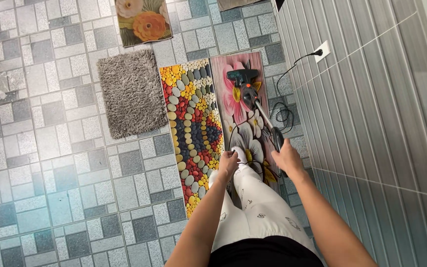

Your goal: The person vacuums a floral mat and a pebble-patterned mat, moving a small grey rug aside to reach the edges. After vacuuming, they wind the power cord around the vacuum cleaner by hand.

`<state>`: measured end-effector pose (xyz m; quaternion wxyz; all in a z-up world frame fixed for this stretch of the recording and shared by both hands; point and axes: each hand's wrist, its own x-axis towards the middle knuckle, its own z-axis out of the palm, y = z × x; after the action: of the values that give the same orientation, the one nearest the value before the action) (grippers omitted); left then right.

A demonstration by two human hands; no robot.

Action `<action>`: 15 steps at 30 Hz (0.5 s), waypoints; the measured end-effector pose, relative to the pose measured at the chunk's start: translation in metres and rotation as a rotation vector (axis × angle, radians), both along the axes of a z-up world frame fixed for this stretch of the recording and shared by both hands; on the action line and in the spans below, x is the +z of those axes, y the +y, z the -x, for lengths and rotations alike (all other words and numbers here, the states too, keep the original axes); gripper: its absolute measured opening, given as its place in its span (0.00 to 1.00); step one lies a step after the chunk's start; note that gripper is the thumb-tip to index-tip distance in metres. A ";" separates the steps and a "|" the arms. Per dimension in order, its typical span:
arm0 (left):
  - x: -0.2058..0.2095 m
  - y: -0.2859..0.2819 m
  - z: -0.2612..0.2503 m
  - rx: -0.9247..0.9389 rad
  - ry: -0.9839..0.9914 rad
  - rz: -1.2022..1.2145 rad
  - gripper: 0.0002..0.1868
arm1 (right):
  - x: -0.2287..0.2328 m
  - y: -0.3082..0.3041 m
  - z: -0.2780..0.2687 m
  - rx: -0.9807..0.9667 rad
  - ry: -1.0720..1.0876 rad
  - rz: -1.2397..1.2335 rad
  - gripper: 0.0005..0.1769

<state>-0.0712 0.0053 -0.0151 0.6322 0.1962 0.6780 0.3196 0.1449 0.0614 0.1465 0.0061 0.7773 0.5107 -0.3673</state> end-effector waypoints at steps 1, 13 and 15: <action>-0.003 -0.009 0.003 -0.010 0.003 0.007 0.24 | -0.001 -0.019 0.000 0.015 -0.010 -0.025 0.29; -0.002 -0.030 -0.008 -0.197 0.076 0.051 0.27 | -0.011 -0.096 -0.090 0.047 -0.159 -0.074 0.25; -0.001 -0.028 -0.014 -0.235 0.103 0.053 0.27 | 0.003 -0.090 -0.084 0.034 -0.148 -0.053 0.23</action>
<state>-0.0576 -0.0231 -0.0165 0.6347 0.2736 0.6901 0.2147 0.2289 -0.0282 0.1497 0.0296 0.7934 0.5315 -0.2951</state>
